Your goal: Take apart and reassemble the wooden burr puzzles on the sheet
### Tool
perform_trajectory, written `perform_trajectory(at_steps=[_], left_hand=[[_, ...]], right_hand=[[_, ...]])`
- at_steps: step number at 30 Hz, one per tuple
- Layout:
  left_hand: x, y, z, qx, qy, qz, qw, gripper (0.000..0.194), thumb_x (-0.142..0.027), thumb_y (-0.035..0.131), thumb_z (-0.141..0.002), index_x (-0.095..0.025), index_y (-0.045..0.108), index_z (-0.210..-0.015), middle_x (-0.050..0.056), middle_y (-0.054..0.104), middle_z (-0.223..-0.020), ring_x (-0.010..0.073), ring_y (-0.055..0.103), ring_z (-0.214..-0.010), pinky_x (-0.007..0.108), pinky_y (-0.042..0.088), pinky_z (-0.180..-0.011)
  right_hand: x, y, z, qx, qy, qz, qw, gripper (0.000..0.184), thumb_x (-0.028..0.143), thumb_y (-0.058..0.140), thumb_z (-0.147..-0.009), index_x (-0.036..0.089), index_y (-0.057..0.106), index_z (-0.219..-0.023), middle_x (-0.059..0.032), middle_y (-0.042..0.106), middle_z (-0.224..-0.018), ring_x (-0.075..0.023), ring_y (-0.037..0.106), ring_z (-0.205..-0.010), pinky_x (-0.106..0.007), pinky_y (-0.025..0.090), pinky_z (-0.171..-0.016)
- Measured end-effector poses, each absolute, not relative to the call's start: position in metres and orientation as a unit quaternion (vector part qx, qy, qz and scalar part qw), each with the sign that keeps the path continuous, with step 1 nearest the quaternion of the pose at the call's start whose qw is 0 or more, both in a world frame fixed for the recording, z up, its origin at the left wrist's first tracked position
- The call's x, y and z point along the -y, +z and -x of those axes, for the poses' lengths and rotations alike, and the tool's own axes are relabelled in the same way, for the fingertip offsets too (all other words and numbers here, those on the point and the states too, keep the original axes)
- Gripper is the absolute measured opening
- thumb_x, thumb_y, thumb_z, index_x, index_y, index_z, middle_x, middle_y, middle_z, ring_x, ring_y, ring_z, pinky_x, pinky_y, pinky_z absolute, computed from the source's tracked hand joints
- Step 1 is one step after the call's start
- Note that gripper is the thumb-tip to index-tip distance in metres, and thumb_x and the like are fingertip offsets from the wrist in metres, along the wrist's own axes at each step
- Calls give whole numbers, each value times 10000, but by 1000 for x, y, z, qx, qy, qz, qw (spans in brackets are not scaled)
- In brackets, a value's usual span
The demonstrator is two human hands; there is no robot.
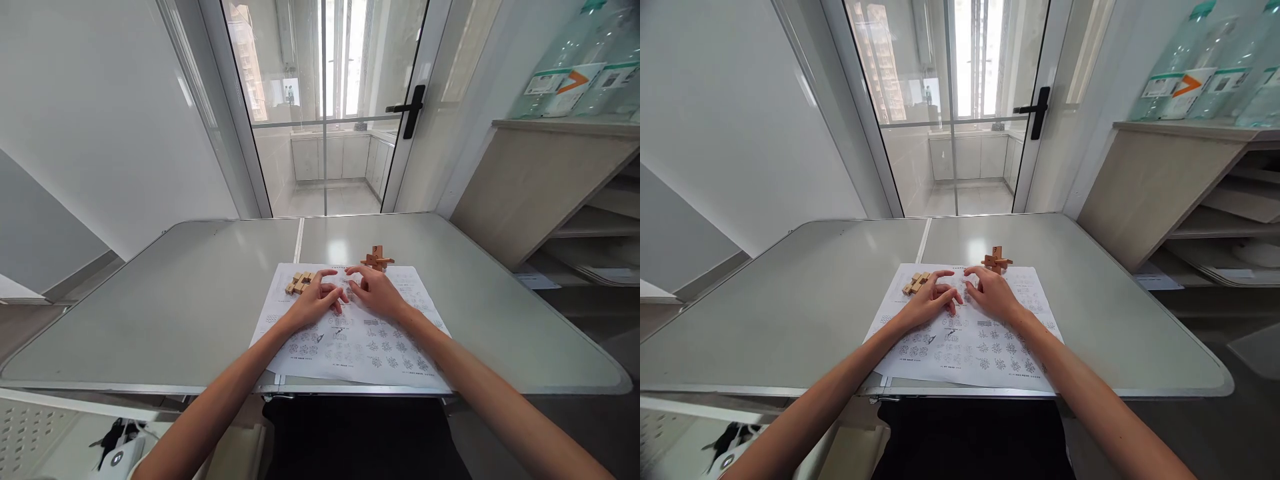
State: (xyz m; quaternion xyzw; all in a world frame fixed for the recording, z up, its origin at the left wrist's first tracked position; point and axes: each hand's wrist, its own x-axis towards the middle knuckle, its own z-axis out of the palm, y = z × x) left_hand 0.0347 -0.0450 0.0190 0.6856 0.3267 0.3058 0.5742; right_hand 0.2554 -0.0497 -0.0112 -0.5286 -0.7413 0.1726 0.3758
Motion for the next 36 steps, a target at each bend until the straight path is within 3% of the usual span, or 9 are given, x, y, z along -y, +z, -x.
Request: perform_trajectory(at_steps=[3,9,17,36], left_hand=[[44,18,-34,-329,299,-693,567,502,-466,625,-1009,-184,430,-1375,60,757,-940,159,705,-713,327,562,-749],[42,14,-33,-326,301,-693,568,485,-474,636,-1004,-189,464,-1357,64,760,-949,162,712,-714,323,563,-742],[40,10,-32,-316,303,-688,578,484,-501,634,-1000,-193,464,-1333,58,750,-949,156,703,-695,331,563,-746],[39,10,-32,-315,293,-703,567,404,-483,628,-1000,-186,548,-1262,71,761,-959,156,711,-708,321,565,-754]], right_hand=[[49,-12,-257,733,180,529,388,241,344,557,-963,249,681,-1145,-39,770,-951,-178,593,-577,-346,492,-652],[49,-11,-256,743,178,538,357,283,333,550,-965,243,706,-1183,55,583,-559,-201,579,-549,-322,443,-608],[48,-14,-254,746,176,534,358,275,389,540,-988,255,716,-1152,46,583,-565,-206,580,-555,-319,429,-594],[48,-16,-254,733,183,538,374,252,344,553,-988,233,729,-1131,54,555,-564,-174,539,-549,-284,405,-591]])
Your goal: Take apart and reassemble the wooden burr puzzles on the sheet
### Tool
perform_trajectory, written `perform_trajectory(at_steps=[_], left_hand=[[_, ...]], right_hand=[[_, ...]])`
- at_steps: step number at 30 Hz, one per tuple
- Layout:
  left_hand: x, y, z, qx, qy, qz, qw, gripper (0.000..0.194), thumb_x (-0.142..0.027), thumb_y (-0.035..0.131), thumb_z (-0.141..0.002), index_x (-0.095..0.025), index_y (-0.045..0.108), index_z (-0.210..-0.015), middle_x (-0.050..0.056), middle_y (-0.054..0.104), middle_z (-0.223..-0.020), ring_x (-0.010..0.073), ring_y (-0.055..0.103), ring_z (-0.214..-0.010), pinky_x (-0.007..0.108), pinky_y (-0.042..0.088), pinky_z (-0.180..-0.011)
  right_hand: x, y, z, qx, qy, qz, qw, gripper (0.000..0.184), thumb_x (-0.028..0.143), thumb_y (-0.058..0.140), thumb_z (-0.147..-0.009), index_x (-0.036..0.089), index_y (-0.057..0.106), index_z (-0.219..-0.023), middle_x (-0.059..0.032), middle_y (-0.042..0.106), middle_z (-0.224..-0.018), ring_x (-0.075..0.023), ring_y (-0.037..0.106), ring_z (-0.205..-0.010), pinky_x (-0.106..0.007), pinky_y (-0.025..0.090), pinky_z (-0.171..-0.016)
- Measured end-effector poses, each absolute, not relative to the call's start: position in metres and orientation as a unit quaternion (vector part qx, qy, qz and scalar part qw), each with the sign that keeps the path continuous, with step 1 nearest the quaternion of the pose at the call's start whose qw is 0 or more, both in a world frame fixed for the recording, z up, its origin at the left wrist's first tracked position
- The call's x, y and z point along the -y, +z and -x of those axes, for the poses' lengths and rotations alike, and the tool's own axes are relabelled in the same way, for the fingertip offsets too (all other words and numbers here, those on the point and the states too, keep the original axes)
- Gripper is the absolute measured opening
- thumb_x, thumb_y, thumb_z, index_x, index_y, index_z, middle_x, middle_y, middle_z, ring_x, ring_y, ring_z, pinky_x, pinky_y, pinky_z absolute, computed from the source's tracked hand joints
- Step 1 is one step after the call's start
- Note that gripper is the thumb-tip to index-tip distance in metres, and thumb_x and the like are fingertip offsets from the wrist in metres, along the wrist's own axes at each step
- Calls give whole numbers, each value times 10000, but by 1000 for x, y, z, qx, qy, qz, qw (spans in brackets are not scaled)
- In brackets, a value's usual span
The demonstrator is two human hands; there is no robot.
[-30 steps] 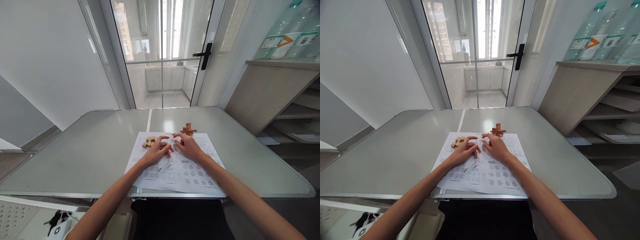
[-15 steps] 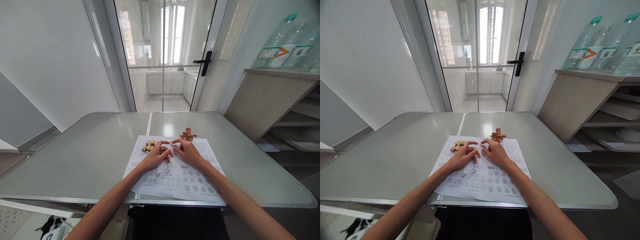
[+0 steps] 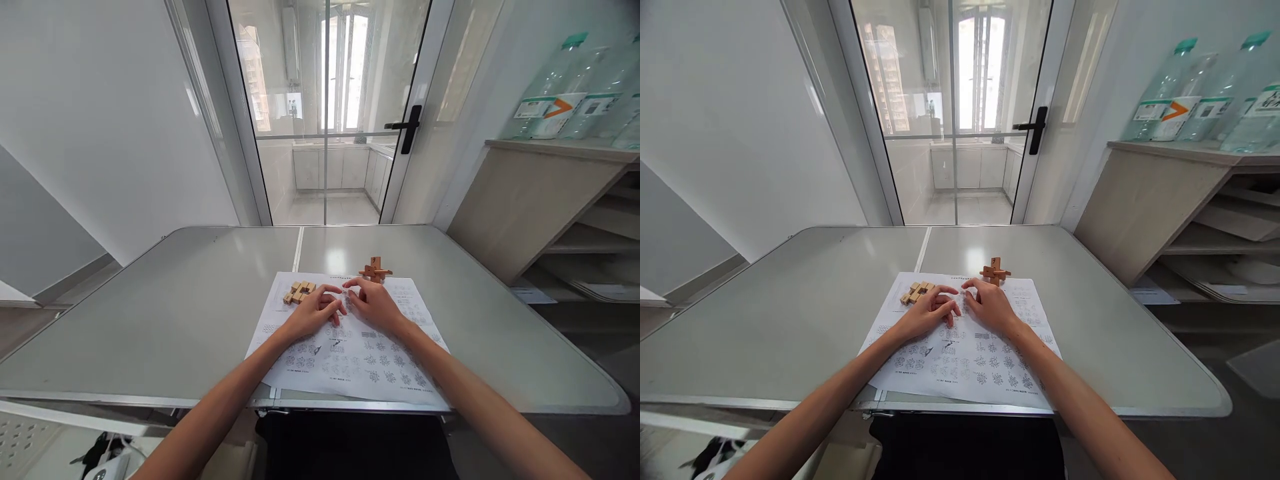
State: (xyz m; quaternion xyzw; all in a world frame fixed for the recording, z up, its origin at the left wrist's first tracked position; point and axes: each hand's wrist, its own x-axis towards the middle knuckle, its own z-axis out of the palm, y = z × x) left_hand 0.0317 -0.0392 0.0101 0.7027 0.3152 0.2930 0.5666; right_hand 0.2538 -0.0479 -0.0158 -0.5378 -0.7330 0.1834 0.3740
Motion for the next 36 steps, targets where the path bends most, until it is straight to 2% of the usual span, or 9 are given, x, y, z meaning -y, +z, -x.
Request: perform_trajectory(at_steps=[12,36], left_hand=[[40,12,-33,-320,292,-697,571,313,-442,664,-969,-171,649,-1126,54,754,-935,137,696,-685,292,562,-719],[41,14,-33,-320,288,-707,561,278,-412,647,-980,-176,663,-1125,60,752,-945,137,706,-690,291,571,-725]], right_hand=[[48,-14,-253,740,166,536,371,237,321,550,-984,229,735,-1099,54,557,-559,-172,532,-543,-285,401,-601],[50,-12,-251,747,161,534,363,222,297,546,-982,226,736,-1075,33,606,-626,-171,539,-576,-297,402,-621]])
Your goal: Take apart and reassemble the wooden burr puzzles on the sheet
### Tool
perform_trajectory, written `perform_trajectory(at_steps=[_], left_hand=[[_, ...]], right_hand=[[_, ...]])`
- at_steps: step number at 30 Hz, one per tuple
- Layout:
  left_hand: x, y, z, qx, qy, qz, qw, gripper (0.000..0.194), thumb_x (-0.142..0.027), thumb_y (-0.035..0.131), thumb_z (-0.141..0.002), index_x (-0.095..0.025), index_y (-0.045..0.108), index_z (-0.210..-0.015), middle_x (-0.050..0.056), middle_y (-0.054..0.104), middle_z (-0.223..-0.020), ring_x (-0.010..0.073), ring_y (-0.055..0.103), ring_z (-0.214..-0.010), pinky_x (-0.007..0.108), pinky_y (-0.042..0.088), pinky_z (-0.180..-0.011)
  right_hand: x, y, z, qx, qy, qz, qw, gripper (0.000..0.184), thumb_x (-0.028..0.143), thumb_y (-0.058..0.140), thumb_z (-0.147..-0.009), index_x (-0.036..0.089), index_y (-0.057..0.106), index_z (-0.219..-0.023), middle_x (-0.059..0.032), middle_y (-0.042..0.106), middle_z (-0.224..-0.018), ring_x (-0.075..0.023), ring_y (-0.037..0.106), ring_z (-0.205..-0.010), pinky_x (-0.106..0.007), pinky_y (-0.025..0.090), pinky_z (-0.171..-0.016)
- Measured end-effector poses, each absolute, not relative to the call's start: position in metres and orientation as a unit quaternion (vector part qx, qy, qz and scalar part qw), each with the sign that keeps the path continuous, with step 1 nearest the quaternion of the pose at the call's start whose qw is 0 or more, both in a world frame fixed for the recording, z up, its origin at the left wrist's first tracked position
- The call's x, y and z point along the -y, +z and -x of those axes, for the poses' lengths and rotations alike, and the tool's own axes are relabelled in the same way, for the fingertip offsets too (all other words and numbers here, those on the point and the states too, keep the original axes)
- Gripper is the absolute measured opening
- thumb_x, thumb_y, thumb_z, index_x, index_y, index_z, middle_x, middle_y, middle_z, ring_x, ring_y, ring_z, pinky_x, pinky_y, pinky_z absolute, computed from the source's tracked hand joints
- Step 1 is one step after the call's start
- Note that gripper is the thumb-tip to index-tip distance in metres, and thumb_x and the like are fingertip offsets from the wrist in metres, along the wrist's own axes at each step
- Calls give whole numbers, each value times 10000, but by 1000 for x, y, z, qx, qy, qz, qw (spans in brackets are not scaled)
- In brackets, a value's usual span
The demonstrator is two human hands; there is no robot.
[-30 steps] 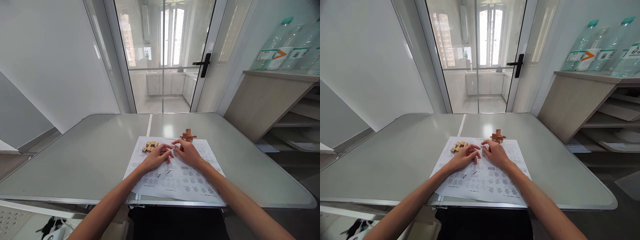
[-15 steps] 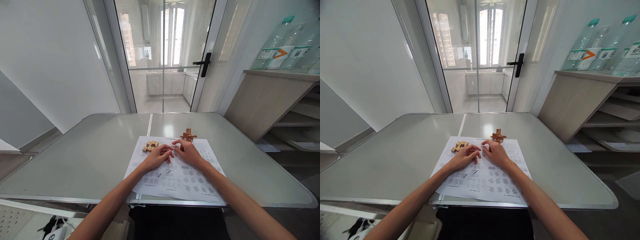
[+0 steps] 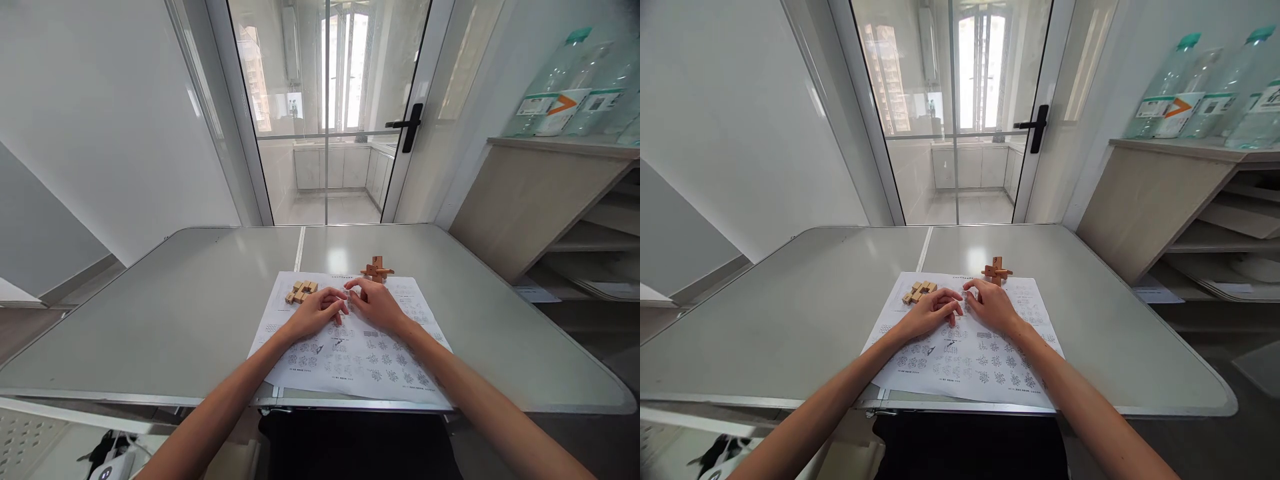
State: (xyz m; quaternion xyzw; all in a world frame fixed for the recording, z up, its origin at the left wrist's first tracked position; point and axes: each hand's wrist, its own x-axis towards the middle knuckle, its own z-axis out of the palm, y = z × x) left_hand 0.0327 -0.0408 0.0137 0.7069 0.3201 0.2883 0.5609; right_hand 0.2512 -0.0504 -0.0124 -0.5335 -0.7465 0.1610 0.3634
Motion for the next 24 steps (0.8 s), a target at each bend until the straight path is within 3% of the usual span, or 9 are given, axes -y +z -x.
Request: perform_trajectory(at_steps=[24], left_hand=[[44,21,-34,-334,279,-708,556,283,-409,650,-968,-170,663,-1120,57,759,-951,144,708,-707,293,551,-739]], right_hand=[[49,-16,-254,755,155,525,360,197,300,548,-995,237,723,-1060,25,648,-679,-165,553,-575,-296,419,-630]])
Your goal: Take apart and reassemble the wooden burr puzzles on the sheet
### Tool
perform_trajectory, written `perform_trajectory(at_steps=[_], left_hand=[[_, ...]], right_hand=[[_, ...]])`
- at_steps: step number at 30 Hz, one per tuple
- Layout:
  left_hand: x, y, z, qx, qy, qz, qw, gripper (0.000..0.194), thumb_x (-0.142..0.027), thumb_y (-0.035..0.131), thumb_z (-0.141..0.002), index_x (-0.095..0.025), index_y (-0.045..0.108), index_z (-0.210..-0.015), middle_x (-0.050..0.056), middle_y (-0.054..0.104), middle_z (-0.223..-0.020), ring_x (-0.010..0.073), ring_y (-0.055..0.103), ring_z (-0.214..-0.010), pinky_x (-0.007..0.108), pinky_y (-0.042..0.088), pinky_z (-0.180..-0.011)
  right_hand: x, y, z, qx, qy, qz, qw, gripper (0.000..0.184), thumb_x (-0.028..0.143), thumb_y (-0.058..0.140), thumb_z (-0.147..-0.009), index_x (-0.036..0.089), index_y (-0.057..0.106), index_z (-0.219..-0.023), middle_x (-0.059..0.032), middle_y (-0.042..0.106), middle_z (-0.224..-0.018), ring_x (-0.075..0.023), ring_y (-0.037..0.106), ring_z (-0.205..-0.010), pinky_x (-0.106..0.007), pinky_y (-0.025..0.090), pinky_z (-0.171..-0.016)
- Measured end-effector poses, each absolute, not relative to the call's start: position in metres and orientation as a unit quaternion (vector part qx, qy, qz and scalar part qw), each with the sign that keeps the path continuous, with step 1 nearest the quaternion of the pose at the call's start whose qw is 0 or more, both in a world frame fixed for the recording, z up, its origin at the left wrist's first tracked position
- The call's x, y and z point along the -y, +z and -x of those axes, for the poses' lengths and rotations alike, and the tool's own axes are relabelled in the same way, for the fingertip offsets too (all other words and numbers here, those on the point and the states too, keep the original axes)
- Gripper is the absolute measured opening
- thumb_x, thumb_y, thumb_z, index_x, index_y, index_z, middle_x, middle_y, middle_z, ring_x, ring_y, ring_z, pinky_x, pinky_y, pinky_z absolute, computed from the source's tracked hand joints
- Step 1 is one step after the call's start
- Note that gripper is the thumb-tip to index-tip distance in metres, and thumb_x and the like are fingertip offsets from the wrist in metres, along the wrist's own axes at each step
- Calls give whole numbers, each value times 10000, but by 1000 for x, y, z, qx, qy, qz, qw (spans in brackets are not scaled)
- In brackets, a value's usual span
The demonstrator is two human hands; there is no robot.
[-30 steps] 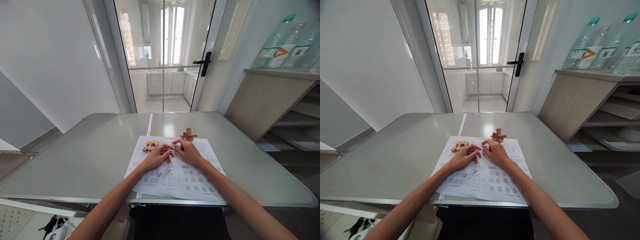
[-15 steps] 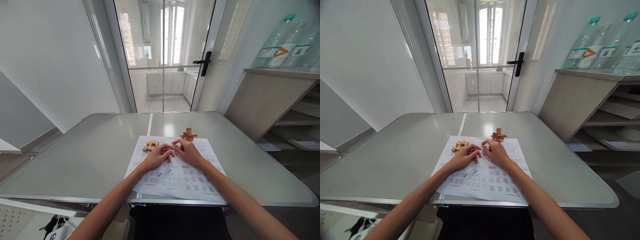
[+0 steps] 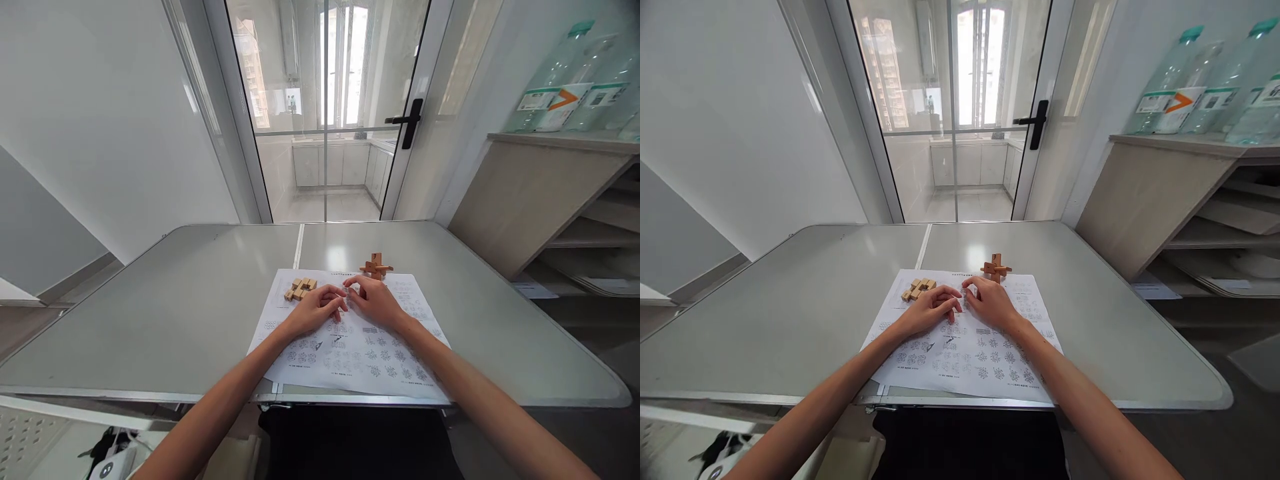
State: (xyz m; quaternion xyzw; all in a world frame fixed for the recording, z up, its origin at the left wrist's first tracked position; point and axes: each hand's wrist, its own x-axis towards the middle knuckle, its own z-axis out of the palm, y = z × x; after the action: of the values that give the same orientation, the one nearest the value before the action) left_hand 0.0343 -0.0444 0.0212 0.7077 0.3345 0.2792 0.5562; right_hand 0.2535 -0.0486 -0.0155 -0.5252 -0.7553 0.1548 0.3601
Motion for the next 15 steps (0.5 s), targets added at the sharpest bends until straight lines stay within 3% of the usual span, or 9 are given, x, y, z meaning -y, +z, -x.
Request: perform_trajectory(at_steps=[15], left_hand=[[45,23,-34,-336,279,-715,547,304,-440,653,-960,-174,676,-1107,62,764,-946,154,707,-711,300,565,-730]], right_hand=[[50,-12,-253,758,140,527,358,197,305,550,-988,230,725,-1040,14,632,-652,-179,570,-603,-300,421,-638]])
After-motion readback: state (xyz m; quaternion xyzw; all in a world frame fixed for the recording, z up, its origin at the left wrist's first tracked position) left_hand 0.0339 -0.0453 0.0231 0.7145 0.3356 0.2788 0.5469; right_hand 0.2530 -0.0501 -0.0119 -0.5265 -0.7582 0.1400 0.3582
